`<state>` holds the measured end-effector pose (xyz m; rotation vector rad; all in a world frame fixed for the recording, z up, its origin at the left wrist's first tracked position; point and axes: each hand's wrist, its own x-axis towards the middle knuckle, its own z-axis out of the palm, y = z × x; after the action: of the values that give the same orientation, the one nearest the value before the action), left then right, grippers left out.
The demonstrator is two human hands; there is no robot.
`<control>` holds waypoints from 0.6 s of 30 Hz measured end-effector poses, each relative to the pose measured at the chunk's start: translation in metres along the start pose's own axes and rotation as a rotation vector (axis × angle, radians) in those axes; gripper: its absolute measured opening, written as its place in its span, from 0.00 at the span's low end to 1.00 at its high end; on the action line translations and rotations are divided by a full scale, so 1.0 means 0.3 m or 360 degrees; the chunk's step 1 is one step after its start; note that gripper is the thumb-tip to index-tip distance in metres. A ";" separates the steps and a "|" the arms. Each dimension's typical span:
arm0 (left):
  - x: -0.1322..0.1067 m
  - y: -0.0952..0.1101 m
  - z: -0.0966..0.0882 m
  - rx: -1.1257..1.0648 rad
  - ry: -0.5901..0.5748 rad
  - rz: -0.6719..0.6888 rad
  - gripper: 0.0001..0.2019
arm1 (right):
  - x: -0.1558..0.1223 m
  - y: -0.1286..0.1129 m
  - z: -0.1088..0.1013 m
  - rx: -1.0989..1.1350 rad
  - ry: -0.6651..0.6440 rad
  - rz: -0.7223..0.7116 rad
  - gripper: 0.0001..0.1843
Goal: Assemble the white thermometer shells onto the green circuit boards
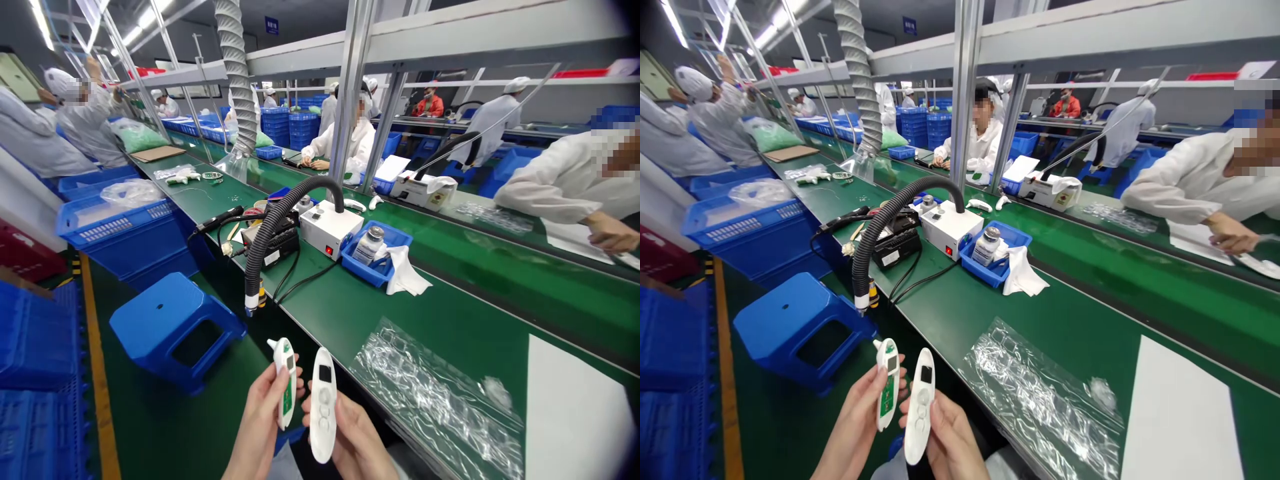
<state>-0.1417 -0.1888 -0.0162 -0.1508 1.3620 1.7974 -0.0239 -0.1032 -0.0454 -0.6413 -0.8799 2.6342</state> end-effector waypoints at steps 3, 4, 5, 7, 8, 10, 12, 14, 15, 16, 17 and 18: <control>-0.012 -0.016 0.040 0.0169 -0.0186 0.0114 0.17 | -0.009 -0.021 -0.030 -0.0333 0.0073 -0.0206 0.25; -0.015 -0.025 0.057 0.0209 -0.0274 0.0145 0.16 | -0.012 -0.025 -0.040 -0.0398 0.0092 -0.0263 0.25; -0.017 -0.035 0.075 0.0239 -0.0352 0.0159 0.16 | -0.014 -0.027 -0.049 -0.0438 0.0107 -0.0301 0.26; -0.020 -0.056 0.111 0.0264 -0.0435 0.0163 0.18 | -0.018 -0.027 -0.066 -0.0466 0.0145 -0.0354 0.26; -0.021 -0.066 0.129 0.0260 -0.0436 0.0165 0.19 | -0.021 -0.026 -0.073 -0.0469 0.0170 -0.0376 0.26; -0.022 -0.085 0.162 0.0255 -0.0422 0.0162 0.21 | -0.028 -0.028 -0.084 -0.0463 0.0225 -0.0429 0.26; -0.022 -0.100 0.190 0.0275 -0.0431 0.0159 0.21 | -0.039 -0.036 -0.092 -0.0450 0.0273 -0.0484 0.25; -0.023 -0.116 0.213 0.0314 -0.0458 0.0149 0.21 | -0.055 -0.052 -0.096 -0.0435 0.0325 -0.0506 0.24; -0.023 -0.124 0.223 0.0328 -0.0470 0.0140 0.20 | -0.065 -0.062 -0.098 -0.0425 0.0355 -0.0513 0.23; -0.024 -0.134 0.232 0.0338 -0.0479 0.0130 0.19 | -0.075 -0.071 -0.101 -0.0417 0.0381 -0.0518 0.23; -0.025 -0.144 0.241 0.0344 -0.0482 0.0121 0.19 | -0.085 -0.081 -0.104 -0.0413 0.0400 -0.0522 0.23; -0.026 -0.155 0.249 0.0345 -0.0481 0.0120 0.18 | -0.095 -0.089 -0.107 -0.0416 0.0410 -0.0524 0.24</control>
<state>-0.0770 -0.1286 -0.0161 0.2810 1.3440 1.6410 0.0199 -0.0781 -0.0427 -0.8000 -1.1475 2.1113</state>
